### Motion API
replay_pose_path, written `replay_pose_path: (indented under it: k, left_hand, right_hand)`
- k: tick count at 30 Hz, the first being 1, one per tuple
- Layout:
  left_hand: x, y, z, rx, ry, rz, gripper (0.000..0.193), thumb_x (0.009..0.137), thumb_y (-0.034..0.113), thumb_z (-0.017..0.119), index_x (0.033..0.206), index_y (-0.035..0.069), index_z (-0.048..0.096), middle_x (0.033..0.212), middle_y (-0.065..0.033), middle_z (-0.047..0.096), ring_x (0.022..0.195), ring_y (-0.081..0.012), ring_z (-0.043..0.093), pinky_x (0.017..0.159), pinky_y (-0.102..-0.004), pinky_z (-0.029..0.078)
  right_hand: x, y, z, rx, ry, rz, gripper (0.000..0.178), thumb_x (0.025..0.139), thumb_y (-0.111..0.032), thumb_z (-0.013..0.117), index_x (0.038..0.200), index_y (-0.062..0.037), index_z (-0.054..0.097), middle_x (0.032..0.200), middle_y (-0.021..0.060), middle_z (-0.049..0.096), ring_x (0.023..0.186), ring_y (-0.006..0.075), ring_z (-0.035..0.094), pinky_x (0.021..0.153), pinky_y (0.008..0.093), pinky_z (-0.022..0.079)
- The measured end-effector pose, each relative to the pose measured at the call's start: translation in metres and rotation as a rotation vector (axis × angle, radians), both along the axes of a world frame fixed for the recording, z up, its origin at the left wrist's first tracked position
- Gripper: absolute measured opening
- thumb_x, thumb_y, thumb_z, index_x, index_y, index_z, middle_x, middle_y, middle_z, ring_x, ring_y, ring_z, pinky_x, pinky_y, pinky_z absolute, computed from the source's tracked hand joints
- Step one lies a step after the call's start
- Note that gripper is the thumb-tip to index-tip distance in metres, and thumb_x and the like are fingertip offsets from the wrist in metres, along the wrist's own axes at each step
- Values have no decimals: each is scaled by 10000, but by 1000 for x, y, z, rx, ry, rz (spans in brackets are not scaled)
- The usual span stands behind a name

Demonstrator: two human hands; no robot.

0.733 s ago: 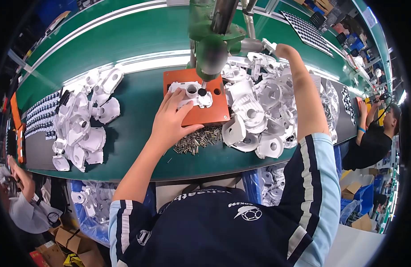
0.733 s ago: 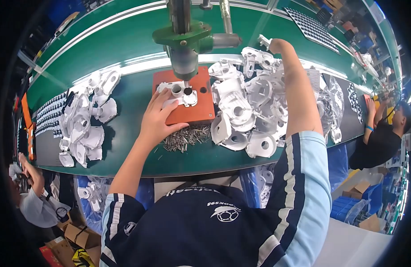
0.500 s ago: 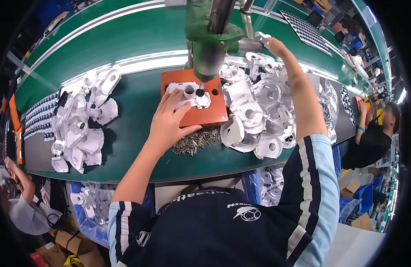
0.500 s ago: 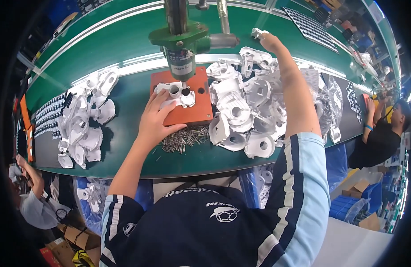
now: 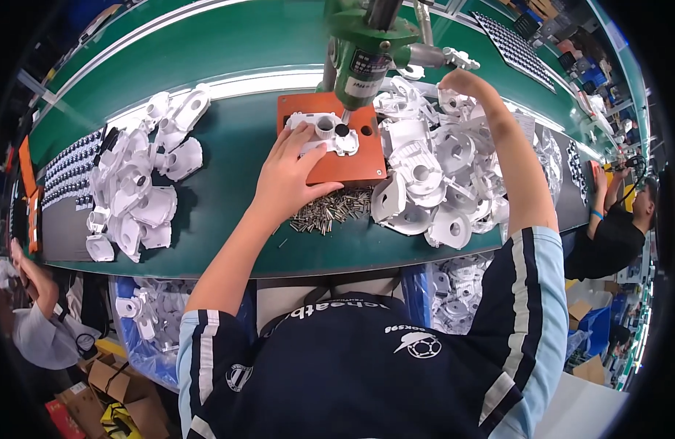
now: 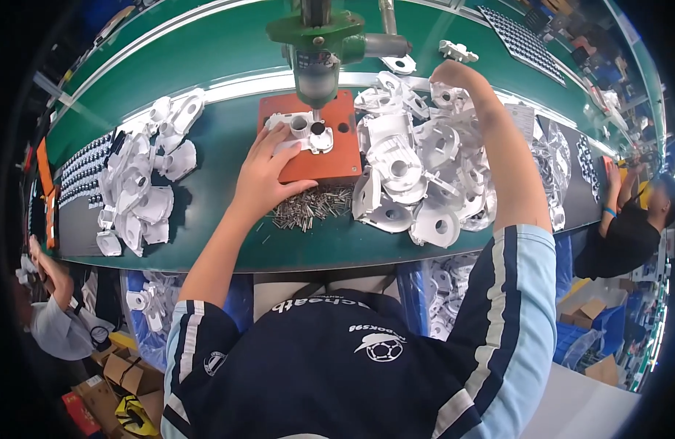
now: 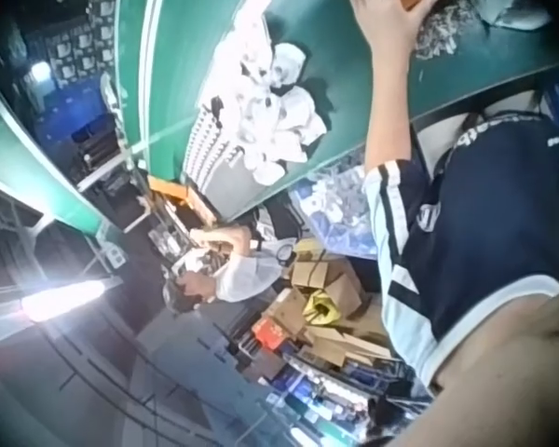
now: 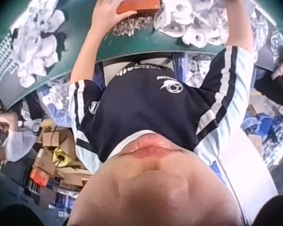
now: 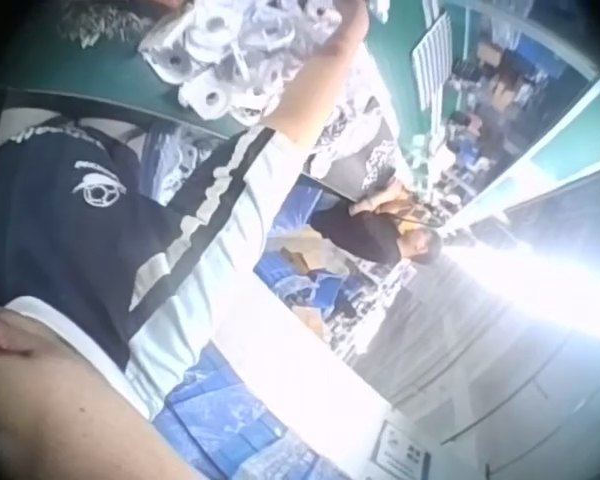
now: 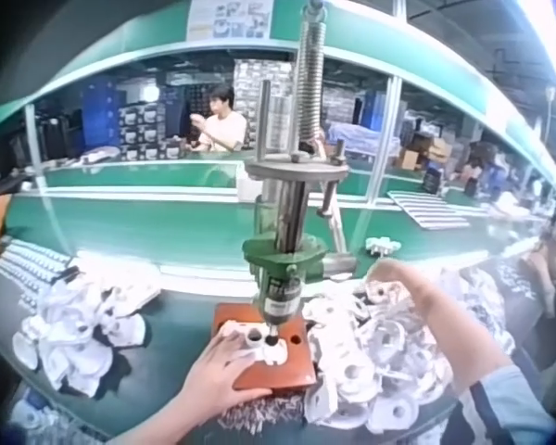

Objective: The recorder is assembling small white plastic components by inserting metal pins and using a manual bench press machine.

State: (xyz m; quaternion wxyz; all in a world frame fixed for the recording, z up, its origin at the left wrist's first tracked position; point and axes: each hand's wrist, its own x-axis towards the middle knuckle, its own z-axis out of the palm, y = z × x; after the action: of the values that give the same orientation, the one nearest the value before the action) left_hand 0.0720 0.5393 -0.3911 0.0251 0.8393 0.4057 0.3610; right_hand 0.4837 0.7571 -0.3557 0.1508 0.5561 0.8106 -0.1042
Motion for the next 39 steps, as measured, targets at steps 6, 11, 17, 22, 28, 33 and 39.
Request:
replay_pose_path:
  k: [6, 11, 17, 22, 28, 33, 39]
  left_hand:
    - [-2, -2, -1, -20, -5, -1, 557, 590, 387, 790, 999, 44, 629, 1230, -188, 498, 1170, -361, 461, 1021, -450, 360]
    - [0, -2, -2, -13, -12, 0, 562, 590, 391, 791, 1005, 48, 630, 1236, -184, 493, 1177, -359, 457, 1021, -443, 361]
    - [-1, -1, -3, -4, -7, -4, 563, 590, 395, 791, 1006, 53, 630, 1239, -180, 491, 1175, -353, 461, 1020, -442, 364]
    - [-2, -1, -4, 13, 1, 3, 563, 591, 400, 789, 1003, 51, 629, 1231, -184, 497, 1166, -351, 468, 1022, -443, 363]
    - [3, 0, -4, 14, -5, -14, 556, 598, 405, 781, 1000, 54, 623, 1223, -185, 503, 1161, -352, 470, 1026, -443, 359]
    - [1, 1, -5, 43, -13, -12, 541, 612, 409, 769, 993, 56, 621, 1195, -159, 519, 1171, -339, 464, 1033, -435, 350]
    - [-8, -3, -11, 44, 1, 21, 545, 624, 419, 760, 997, 48, 618, 1179, -152, 525, 1183, -327, 454, 1036, -433, 344]
  right_hand:
    - [-29, 6, -3, 174, 80, 84, 206, 825, -156, 516, 944, -59, 653, 896, 139, 653, 852, 278, 615, 792, 363, 479]
    - [-47, 1, -29, 192, 265, -152, 226, 668, -149, 641, 870, -48, 651, 834, 159, 653, 836, 258, 632, 742, 347, 479]
    - [-20, 25, -41, 345, 371, -35, 134, 630, -104, 641, 748, -40, 650, 692, 169, 613, 635, 304, 609, 612, 363, 484]
    - [-24, 8, -19, 459, 427, -93, 89, 667, -106, 615, 717, -40, 647, 670, 172, 603, 608, 319, 594, 606, 374, 483]
    - [2, -41, 32, 566, -157, 471, 166, 784, -160, 581, 824, -13, 646, 738, 127, 643, 628, 222, 619, 579, 292, 490]
    - [-60, -152, 81, 450, 491, -201, 209, 839, -178, 566, 853, 23, 622, 712, 77, 619, 623, 124, 582, 584, 267, 463]
    - [-182, -273, 48, 152, 776, 180, 133, 759, -83, 601, 884, -42, 622, 827, 27, 606, 699, 149, 570, 587, 264, 448]
